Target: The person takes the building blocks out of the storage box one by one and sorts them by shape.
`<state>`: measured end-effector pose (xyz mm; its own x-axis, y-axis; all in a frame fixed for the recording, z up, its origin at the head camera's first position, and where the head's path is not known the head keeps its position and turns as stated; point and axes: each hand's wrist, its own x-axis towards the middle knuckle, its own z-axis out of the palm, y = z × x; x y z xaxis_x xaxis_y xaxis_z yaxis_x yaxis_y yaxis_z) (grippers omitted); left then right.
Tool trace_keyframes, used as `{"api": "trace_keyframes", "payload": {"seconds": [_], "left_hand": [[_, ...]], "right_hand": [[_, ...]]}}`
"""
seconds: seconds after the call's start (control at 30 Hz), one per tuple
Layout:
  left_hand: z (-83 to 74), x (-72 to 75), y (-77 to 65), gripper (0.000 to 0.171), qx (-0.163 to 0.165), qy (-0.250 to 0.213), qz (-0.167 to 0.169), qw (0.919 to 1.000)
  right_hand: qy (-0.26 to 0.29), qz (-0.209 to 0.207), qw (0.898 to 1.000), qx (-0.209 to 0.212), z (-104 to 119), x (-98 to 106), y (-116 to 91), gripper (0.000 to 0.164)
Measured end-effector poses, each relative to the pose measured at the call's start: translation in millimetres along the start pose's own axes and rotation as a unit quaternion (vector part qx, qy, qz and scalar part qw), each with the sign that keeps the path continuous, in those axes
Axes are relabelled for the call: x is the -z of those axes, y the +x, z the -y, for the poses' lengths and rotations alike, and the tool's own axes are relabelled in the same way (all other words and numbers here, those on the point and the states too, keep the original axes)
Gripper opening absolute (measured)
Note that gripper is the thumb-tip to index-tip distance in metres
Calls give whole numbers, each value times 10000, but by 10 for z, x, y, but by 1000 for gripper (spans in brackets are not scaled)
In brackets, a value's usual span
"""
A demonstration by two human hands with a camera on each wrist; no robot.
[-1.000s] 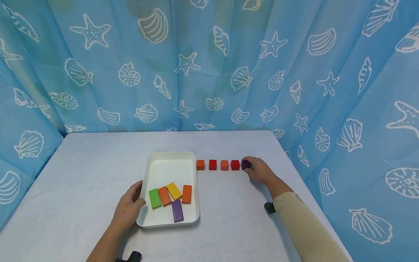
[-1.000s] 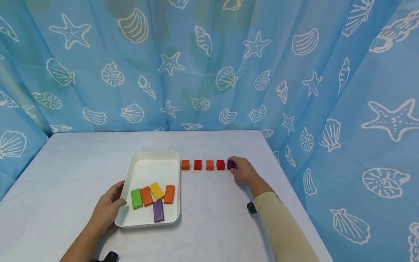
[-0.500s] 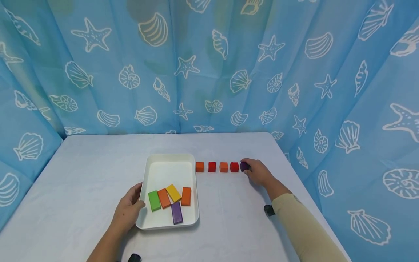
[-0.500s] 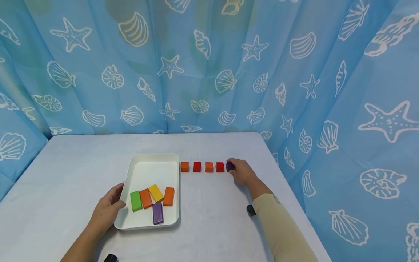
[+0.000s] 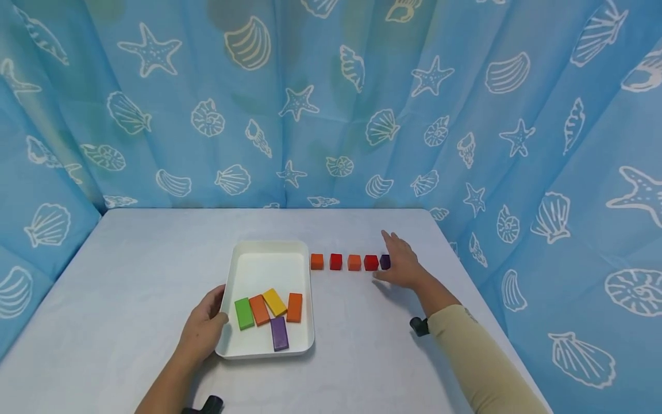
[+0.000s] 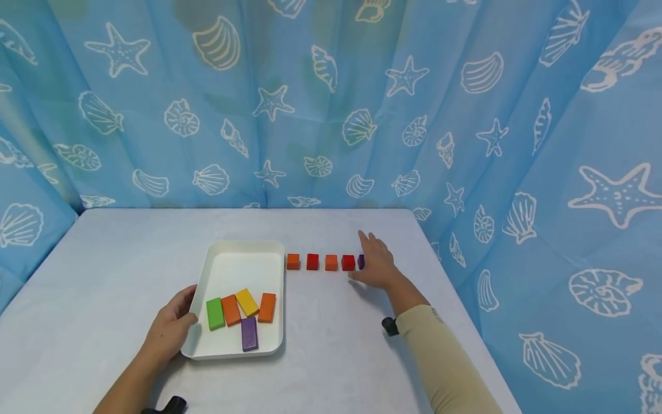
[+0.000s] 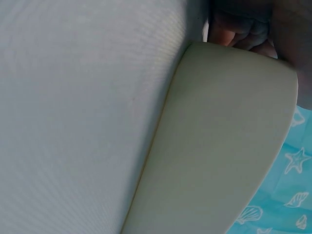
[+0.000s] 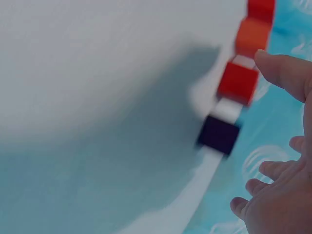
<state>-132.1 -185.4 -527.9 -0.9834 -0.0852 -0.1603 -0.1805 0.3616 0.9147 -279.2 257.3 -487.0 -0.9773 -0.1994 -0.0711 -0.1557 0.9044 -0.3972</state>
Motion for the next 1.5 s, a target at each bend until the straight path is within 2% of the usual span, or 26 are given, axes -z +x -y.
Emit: {"api": "trace_keyframes", "payload": {"seconds": [0.13,0.27,0.47,0.67,0.77,0.87,0.97,1.03,1.33,1.5], "left_hand": [[-4,6,-12,74,-56,-6,-39,10000],[6,7,-17,73,-54,-2,-99,9999],[-1,2,-18,73,-47,-96,-116,9999],[-3,-7,7,73,54,-118,-105,9999],[-4,1,18,73,71,-120,-99,9999],[-9,13,15,73,72,-117,-80,9999],[-16,26,-4,73,70,-126,-63,9999],[-22,30,-15,73,71,-145,-55,9999],[-45,27,-4,74,67,-125,-26,9999],[-11,24,-9,74,73,-164,12,9998]], "right_hand": [[450,-31,9987,217,311,-55,-9,115],[846,125,9954,426,701,-147,-37,113],[999,410,9912,763,1262,-328,-106,108],[1242,964,9815,1092,1634,-471,-217,103],[1057,1271,9780,1273,1729,-532,-247,95],[125,1448,9771,1554,1768,-604,-253,86],[-836,1546,9675,1819,1785,-667,-256,81],[-1250,1567,9600,1953,1784,-697,-260,80],[-1658,1403,9513,2189,1774,-766,-300,80],[-1538,1422,9482,2387,1805,-833,-287,72]]}}
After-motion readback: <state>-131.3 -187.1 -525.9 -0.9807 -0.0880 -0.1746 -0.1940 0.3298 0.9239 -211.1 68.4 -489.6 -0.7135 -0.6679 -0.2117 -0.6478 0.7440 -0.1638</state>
